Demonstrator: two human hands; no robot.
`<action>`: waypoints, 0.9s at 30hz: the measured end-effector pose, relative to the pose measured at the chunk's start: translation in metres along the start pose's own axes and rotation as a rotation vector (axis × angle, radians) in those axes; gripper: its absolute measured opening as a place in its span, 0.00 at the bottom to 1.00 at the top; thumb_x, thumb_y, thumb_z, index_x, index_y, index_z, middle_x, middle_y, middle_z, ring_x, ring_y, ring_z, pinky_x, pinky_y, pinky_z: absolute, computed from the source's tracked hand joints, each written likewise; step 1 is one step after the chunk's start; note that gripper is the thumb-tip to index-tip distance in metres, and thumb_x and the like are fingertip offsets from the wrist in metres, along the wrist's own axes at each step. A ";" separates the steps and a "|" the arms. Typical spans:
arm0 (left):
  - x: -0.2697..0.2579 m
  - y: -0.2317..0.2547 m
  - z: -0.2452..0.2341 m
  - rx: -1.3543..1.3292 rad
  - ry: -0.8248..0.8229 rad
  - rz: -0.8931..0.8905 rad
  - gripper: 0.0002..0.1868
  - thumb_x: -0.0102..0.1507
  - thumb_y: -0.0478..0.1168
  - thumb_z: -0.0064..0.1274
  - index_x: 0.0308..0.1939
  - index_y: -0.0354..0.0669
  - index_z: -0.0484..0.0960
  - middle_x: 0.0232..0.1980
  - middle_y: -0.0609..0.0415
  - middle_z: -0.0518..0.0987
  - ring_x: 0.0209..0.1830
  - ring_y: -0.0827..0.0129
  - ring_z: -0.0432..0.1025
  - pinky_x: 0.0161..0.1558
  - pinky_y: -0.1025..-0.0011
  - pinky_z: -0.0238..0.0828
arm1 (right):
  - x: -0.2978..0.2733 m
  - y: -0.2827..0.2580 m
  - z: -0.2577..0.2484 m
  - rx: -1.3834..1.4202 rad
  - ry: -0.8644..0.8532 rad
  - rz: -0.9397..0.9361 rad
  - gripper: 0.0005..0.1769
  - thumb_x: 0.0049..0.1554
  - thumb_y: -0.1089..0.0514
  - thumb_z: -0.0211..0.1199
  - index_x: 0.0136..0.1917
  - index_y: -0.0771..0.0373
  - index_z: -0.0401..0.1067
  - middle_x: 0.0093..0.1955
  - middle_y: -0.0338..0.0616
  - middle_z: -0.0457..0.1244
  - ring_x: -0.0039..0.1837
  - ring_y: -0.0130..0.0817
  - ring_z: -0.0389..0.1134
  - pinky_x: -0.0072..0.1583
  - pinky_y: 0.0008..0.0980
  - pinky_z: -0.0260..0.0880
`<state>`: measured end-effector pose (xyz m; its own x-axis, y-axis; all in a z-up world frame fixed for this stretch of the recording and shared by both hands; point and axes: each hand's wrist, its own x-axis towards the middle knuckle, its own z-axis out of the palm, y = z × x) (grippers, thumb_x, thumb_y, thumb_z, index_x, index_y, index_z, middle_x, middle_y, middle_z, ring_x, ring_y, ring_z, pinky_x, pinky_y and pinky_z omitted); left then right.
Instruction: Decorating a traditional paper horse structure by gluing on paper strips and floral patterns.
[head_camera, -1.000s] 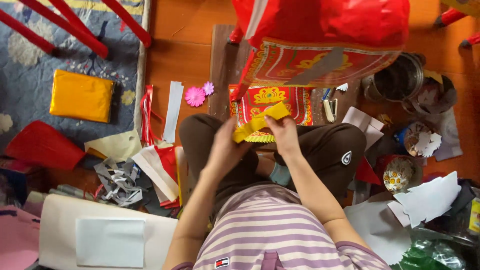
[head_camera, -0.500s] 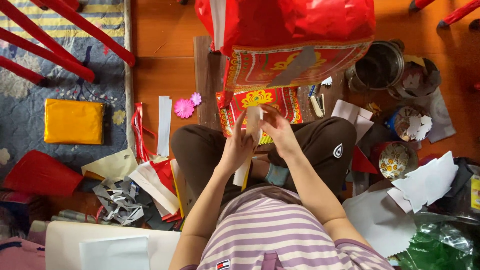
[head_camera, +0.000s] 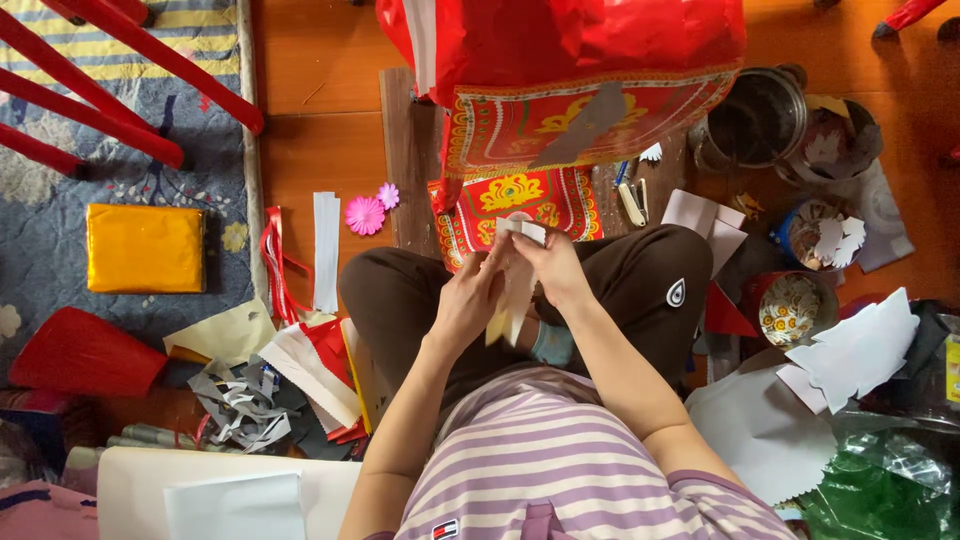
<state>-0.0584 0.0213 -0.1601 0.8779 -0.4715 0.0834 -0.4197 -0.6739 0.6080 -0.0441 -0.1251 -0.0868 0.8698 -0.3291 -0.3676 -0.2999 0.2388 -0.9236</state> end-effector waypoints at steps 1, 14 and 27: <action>0.000 -0.001 -0.001 0.082 0.010 0.018 0.29 0.65 0.46 0.44 0.71 0.67 0.61 0.46 0.55 0.73 0.32 0.52 0.76 0.30 0.57 0.76 | -0.001 -0.002 0.001 0.022 0.005 0.001 0.08 0.50 0.62 0.69 0.34 0.67 0.73 0.26 0.37 0.61 0.31 0.21 0.56 0.38 0.24 0.63; 0.009 0.005 -0.005 -0.978 -0.084 -0.109 0.42 0.62 0.35 0.54 0.74 0.40 0.47 0.64 0.30 0.69 0.67 0.35 0.60 0.66 0.44 0.52 | 0.033 0.034 -0.031 0.278 0.055 0.108 0.11 0.47 0.64 0.74 0.37 0.72 0.74 0.27 0.41 0.63 0.28 0.21 0.62 0.34 0.21 0.65; 0.025 -0.057 0.134 -1.499 -0.489 -0.772 0.08 0.64 0.30 0.49 0.47 0.40 0.76 0.35 0.53 0.75 0.37 0.65 0.76 0.40 0.68 0.77 | 0.073 0.082 -0.119 0.089 0.272 0.278 0.42 0.47 0.37 0.72 0.55 0.76 0.66 0.47 0.52 0.60 0.43 0.36 0.64 0.39 0.31 0.64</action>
<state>-0.0435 -0.0279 -0.2986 0.4938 -0.6274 -0.6021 0.8253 0.1200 0.5518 -0.0512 -0.2381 -0.2022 0.6211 -0.4679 -0.6287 -0.4638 0.4272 -0.7761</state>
